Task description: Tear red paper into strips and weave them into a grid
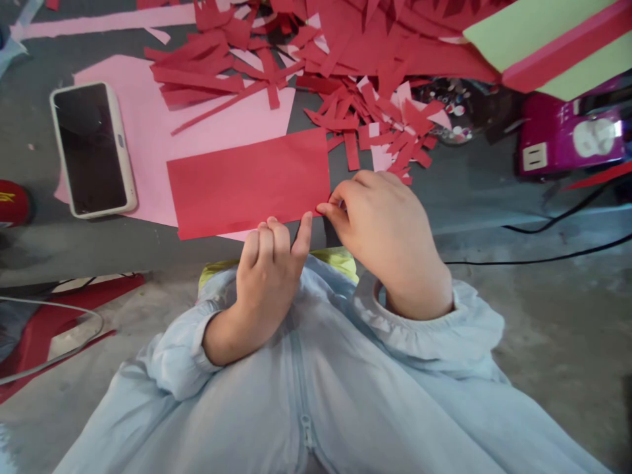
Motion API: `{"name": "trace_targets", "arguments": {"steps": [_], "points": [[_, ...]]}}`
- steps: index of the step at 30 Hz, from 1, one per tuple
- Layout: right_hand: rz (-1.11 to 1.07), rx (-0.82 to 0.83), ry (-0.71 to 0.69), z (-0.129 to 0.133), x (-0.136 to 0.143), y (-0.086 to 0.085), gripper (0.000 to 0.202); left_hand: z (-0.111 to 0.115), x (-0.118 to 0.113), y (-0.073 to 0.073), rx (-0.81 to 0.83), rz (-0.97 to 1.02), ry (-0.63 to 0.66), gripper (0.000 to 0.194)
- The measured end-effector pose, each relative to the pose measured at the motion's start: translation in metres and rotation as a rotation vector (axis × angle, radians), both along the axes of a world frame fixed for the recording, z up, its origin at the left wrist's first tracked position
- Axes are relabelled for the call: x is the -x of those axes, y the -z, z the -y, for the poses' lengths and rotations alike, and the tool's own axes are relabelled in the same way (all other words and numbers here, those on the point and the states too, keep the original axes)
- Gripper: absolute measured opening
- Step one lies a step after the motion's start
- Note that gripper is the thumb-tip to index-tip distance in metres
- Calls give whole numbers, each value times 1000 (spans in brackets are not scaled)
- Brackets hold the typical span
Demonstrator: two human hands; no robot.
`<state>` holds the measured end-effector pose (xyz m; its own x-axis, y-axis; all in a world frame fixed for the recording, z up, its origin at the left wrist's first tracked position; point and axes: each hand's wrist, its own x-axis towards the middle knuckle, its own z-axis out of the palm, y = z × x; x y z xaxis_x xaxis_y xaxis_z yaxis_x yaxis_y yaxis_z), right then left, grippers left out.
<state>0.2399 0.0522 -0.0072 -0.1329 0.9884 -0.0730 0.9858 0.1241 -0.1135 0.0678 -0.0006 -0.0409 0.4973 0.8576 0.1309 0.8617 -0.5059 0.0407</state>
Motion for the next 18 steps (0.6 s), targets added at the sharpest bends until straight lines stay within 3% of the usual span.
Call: {"name": "trace_targets", "arguments": {"steps": [3, 9, 18], "points": [[-26, -18, 17, 1, -2, -1, 33, -3, -4, -3, -23, -64, 4, 61], [-133, -59, 41, 20, -13, -13, 27, -6, -9, -7, -307, -253, 11, 53], [-22, -76, -143, 47, -7, -2, 39, -4, -8, -11, -246, -222, 16, 50]]}}
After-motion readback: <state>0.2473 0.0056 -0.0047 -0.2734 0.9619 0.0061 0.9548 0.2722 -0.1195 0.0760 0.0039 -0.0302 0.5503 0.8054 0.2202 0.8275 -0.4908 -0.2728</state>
